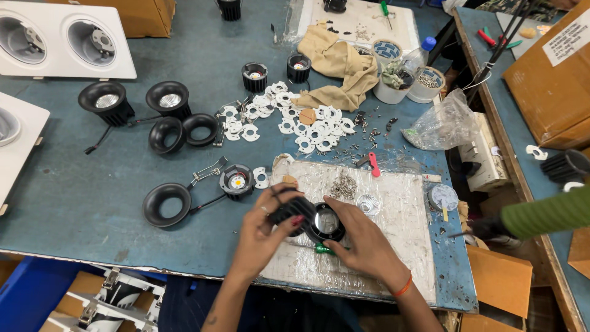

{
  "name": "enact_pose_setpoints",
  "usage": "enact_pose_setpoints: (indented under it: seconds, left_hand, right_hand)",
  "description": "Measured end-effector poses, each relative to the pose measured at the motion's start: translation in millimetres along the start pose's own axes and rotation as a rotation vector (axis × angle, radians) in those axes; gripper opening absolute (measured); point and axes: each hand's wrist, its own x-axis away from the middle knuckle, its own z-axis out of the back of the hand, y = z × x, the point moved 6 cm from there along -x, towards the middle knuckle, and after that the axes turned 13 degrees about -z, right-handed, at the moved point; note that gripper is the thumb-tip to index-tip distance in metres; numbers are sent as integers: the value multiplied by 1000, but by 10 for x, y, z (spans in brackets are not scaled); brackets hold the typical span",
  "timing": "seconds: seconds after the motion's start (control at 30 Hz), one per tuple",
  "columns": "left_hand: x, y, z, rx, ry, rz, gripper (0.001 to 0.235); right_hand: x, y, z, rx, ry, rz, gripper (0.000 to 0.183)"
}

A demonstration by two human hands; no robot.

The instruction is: The person assembles recessed LED light fixtures at a workbench. They use a green electric screwdriver to fasten screws into black heat sinks, attach LED modules, and fit black plastic rings. Completed units are placed into white square housing frames.

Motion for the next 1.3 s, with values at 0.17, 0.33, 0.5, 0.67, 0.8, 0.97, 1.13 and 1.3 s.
enact_pose_setpoints:
  seconds: [0.17,0.33,0.5,0.67,0.8,0.97,1.13,1.3]
  left_hand:
    - [-45,-15,-214,-138,-160,-44,43]
    - [-63,-52,-69,-137,-32,-16,42]
    - [-50,-51,34,-160,3,-25,42]
    - [-34,-82,25,-173,-1,-17,42]
    - [-36,-55,-38,-279,-11,-54,40]
    - [-72,24,-224,-443,-164,-167,45]
    - [-95,22,-254,-413,-153,-115,47]
    - [-96,46,-123,-450,-75,-68,46]
  right_hand:
    - [1,50,-35,-63,-16,-48,96]
    - [4,61,-59,-61,39,-82,102]
    - [35,53,-3,-104,80,-28,99]
    - [44,46,-19,-97,81,42,97]
    - [33,90,-60,-91,37,-20,100]
    - [34,75,-44,-114,38,-18,101]
    - [30,36,-27,-125,27,-14,103]
    - [34,9,-51,-109,-34,-42,97]
